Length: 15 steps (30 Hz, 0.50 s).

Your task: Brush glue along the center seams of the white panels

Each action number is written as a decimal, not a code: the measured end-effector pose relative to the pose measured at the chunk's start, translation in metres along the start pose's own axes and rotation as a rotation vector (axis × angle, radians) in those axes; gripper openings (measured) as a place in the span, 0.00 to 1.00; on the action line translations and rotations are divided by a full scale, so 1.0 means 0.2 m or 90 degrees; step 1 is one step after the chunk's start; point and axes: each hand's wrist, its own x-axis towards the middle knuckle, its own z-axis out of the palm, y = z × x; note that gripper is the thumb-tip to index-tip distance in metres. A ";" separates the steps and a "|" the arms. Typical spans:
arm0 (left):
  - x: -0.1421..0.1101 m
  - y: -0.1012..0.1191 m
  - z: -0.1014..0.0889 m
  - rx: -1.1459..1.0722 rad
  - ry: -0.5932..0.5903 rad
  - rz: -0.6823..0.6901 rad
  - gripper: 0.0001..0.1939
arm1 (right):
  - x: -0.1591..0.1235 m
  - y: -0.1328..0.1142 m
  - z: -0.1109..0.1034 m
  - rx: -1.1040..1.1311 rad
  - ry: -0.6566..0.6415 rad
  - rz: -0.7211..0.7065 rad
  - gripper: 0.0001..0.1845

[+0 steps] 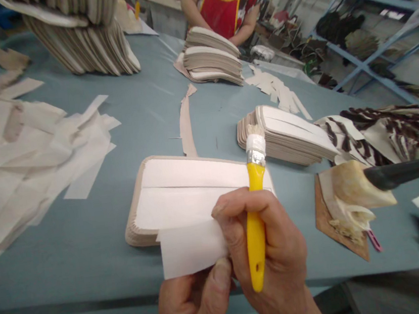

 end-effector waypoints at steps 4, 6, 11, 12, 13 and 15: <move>0.04 0.14 -0.03 0.003 0.009 -0.014 0.29 | 0.01 0.01 -0.03 -0.024 -0.064 -0.008 0.09; 0.07 0.21 -0.06 0.024 0.028 0.019 0.29 | 0.01 0.00 -0.03 -0.012 -0.092 -0.009 0.08; 0.16 0.30 -0.17 0.219 0.036 0.154 0.28 | 0.03 0.01 -0.01 0.010 -0.158 0.012 0.09; 0.18 0.31 -0.20 0.260 0.025 0.179 0.27 | 0.04 0.01 0.00 0.012 -0.159 0.011 0.09; 0.20 0.33 -0.22 0.295 0.021 0.199 0.26 | 0.05 0.02 0.02 0.013 -0.161 0.006 0.10; 0.24 0.35 -0.26 0.353 0.028 0.232 0.22 | 0.09 0.03 0.06 0.011 -0.166 -0.011 0.10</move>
